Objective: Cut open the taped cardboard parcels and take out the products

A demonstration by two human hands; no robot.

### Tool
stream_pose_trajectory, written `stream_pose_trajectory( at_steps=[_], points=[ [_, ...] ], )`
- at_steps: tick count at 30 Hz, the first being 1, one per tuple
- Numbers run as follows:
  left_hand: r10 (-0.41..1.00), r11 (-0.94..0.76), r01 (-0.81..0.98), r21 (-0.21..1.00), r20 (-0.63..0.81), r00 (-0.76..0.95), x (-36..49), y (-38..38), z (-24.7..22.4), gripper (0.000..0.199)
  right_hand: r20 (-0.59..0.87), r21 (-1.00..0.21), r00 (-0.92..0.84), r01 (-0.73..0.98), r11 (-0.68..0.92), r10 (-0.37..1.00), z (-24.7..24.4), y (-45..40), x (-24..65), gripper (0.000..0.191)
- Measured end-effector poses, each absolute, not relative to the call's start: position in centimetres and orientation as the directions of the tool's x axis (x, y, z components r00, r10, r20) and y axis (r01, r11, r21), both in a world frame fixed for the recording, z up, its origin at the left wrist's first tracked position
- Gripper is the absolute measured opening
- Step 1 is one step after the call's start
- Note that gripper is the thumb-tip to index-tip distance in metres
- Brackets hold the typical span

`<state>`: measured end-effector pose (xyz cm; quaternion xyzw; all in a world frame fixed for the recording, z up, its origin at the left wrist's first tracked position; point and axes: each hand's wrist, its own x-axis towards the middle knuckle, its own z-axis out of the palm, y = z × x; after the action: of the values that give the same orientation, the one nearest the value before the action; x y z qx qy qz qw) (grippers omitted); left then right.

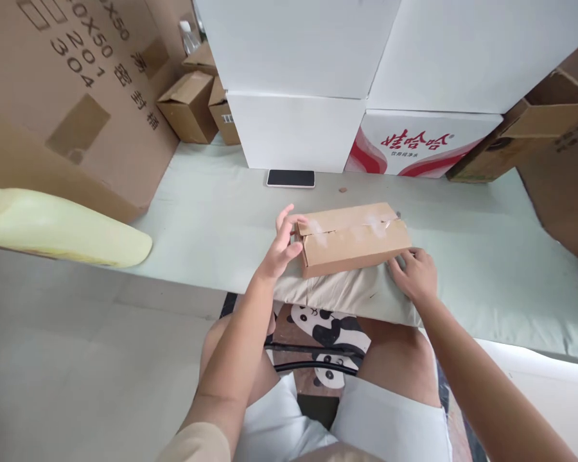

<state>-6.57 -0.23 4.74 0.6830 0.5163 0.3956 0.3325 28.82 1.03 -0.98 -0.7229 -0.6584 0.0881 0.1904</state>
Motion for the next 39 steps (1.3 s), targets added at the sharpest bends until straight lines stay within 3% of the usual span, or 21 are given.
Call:
stream_pose_trajectory(
  at_steps=[3,8,13,16,19,27,31,33,35,39],
  points=[
    [0.973,-0.230,0.436,0.870,0.201,0.113,-5.9,0.0,4.4,0.038,0.079,-0.379,0.132,0.921,-0.093,0.988,-0.5,1.8,28.7,0.034],
    [0.964,-0.241,0.305,0.922,0.191,0.185,-5.7,-0.7,5.1,0.040,-0.030,-0.457,0.208,0.867,-0.198,0.978,0.9,1.6,29.6,0.023],
    [0.954,-0.275,0.243,0.930,0.234,0.186,-6.1,-0.9,5.4,0.034,-0.111,-0.653,0.276,0.704,-0.279,0.955,4.8,-2.0,30.6,0.044],
    [0.946,-0.307,0.224,0.925,0.270,0.179,-6.3,-0.9,5.4,0.030,-0.064,-0.826,0.284,0.524,-0.210,0.957,8.5,-5.5,31.0,0.043],
    [0.944,-0.314,0.198,0.929,0.283,0.169,-6.8,-1.2,5.4,0.028,0.053,-0.967,0.238,0.253,-0.009,0.970,11.8,-8.8,30.9,0.035],
    [0.941,-0.324,0.078,0.943,0.312,0.131,-10.0,-0.9,5.1,0.036,0.416,-0.886,0.159,0.295,0.359,0.895,14.5,-11.7,23.4,0.017],
    [0.937,-0.327,0.030,0.944,0.320,0.142,-11.7,-0.6,4.4,0.038,0.307,-0.933,-0.096,0.165,0.320,0.947,15.3,-10.8,20.4,0.031],
    [0.933,-0.336,0.012,0.942,0.331,0.140,-12.0,-0.4,4.1,0.037,0.261,-0.939,-0.202,0.172,0.297,0.944,15.5,-10.3,19.8,0.028],
    [0.931,-0.341,-0.002,0.940,0.338,0.137,-12.0,-0.4,4.1,0.037,0.290,-0.923,-0.198,0.202,0.328,0.936,15.5,-10.0,19.4,0.018],
    [0.939,-0.315,-0.012,0.949,0.313,0.144,-11.6,-0.4,4.4,0.038,0.302,-0.929,-0.013,0.222,0.297,0.953,15.3,-9.4,19.0,0.016]
  ],
)
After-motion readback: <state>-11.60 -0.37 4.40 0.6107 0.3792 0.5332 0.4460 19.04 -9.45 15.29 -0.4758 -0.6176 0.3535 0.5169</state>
